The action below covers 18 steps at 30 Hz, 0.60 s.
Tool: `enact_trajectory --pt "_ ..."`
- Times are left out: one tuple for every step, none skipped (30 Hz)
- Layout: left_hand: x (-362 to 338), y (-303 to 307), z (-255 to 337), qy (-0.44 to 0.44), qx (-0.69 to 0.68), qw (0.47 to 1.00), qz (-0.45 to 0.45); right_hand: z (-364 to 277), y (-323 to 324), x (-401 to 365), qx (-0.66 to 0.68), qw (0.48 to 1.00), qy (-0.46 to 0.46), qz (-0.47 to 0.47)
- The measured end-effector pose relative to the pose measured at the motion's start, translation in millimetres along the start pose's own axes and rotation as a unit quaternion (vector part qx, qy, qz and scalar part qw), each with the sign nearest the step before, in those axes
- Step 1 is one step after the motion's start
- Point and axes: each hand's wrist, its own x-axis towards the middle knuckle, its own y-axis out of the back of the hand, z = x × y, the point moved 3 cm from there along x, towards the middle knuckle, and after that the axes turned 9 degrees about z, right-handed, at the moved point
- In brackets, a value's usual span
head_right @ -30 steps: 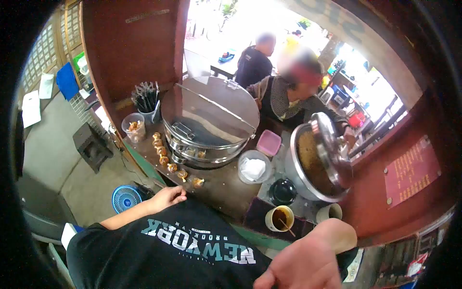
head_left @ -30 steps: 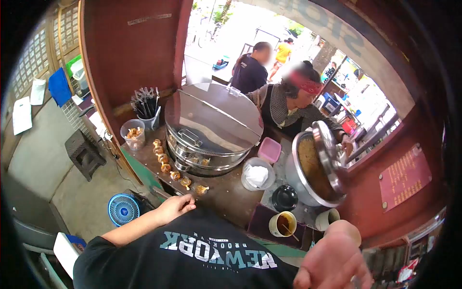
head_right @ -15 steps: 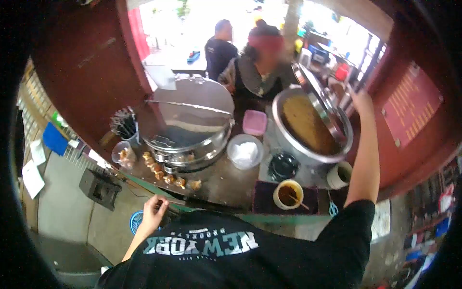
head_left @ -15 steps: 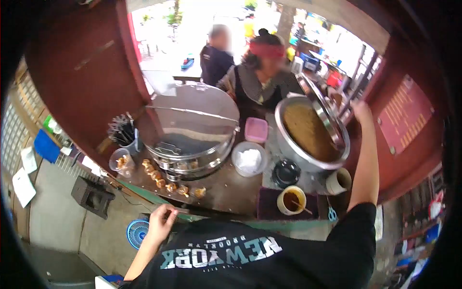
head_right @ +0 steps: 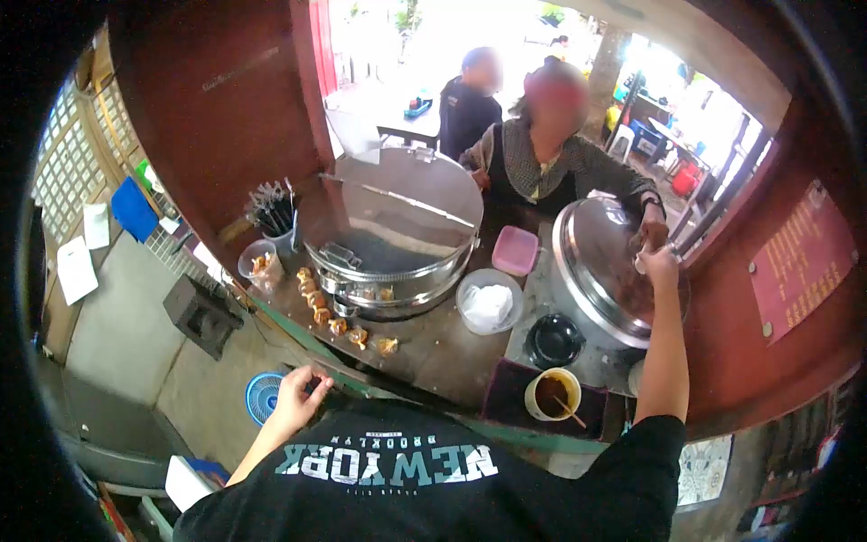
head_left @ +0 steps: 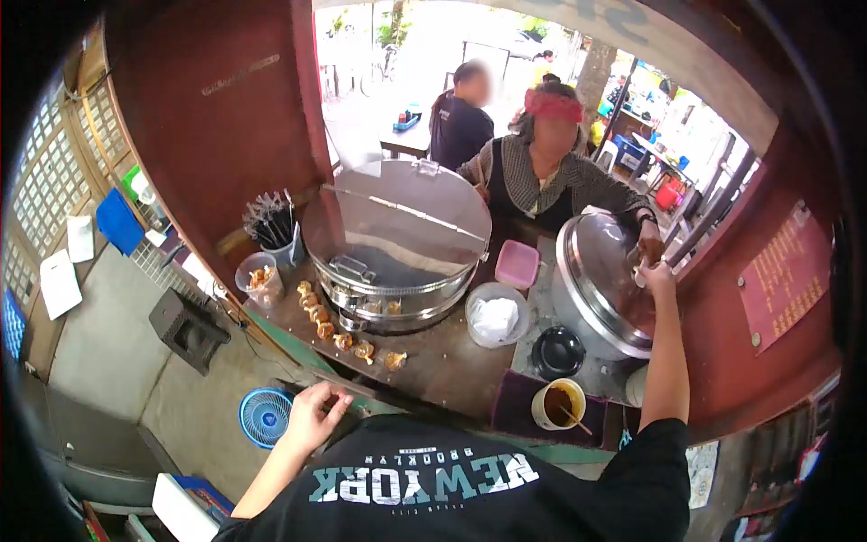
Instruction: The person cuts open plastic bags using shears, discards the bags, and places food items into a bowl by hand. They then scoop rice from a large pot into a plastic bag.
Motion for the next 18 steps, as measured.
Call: enact_trajectory --pt "-4.9 2.2 -0.1 -0.004 0.010 1.000 0.000 -4.7 1.5 -8.7 -0.032 0.999 0.017 0.016" --pt "-9.6 4.0 -4.1 0.032 0.021 0.999 -0.009 -25.0 20.5 -22.9 -0.014 1.000 0.028 -0.005" --pt "-10.8 5.2 -3.7 0.055 0.006 0.998 -0.005 -50.4 44.4 -34.6 0.005 0.999 0.035 -0.022" --pt "-12.3 6.5 -4.3 0.057 0.008 0.998 -0.002 -70.0 56.8 -38.3 0.038 0.996 0.070 -0.041" --pt "-12.7 7.8 -4.9 0.056 0.007 0.998 0.003 -92.4 74.4 -39.7 0.050 0.993 0.104 -0.004" --pt "-11.0 9.5 -4.2 0.054 0.009 0.998 0.008 -115.0 93.4 -45.3 0.059 0.988 0.137 0.030" --pt "-10.8 11.4 -4.7 0.053 0.012 0.998 0.009 -141.9 119.7 -53.6 0.088 0.981 0.167 0.045" --pt "-11.2 11.8 -8.4 0.058 0.005 0.998 0.012 -150.2 115.7 -43.9 0.073 0.967 0.239 0.055" --pt "-11.9 11.2 -14.2 0.060 -0.001 0.998 0.015 -173.6 128.6 -54.0 0.143 0.962 0.232 0.017" --pt "-9.7 11.8 -10.0 0.059 -0.003 0.998 0.017 -188.4 120.9 -55.7 0.150 0.940 0.305 -0.002" --pt "-5.8 10.6 -5.5 0.057 -0.006 0.998 0.022 -213.4 125.6 -76.3 0.163 0.935 0.311 -0.053" --pt "-5.1 8.2 -7.8 0.051 -0.015 0.998 0.013 -228.1 110.6 -92.9 0.209 0.904 0.361 -0.090" --pt "-4.6 4.5 -9.0 0.053 -0.029 0.998 0.006 -237.7 86.0 -111.9 0.240 0.875 0.384 -0.170" --pt "-3.5 1.2 -7.1 0.055 -0.044 0.998 -0.010 -256.7 84.9 -145.0 0.198 0.862 0.381 -0.272" --pt "-1.5 -2.6 -5.2 0.056 -0.059 0.996 -0.023 -255.1 48.6 -165.6 0.187 0.823 0.472 -0.255" --pt "1.0 -6.8 -2.9 0.039 -0.068 0.996 -0.036 -254.2 17.8 -186.6 0.140 0.817 0.489 -0.271" --pt "2.6 -10.0 -1.3 0.023 -0.077 0.996 -0.047 -255.7 4.7 -206.4 0.136 0.800 0.490 -0.319" --pt "4.0 -14.1 -1.5 -0.006 -0.067 0.996 -0.059 -250.3 -14.5 -219.7 0.152 0.802 0.480 -0.322"
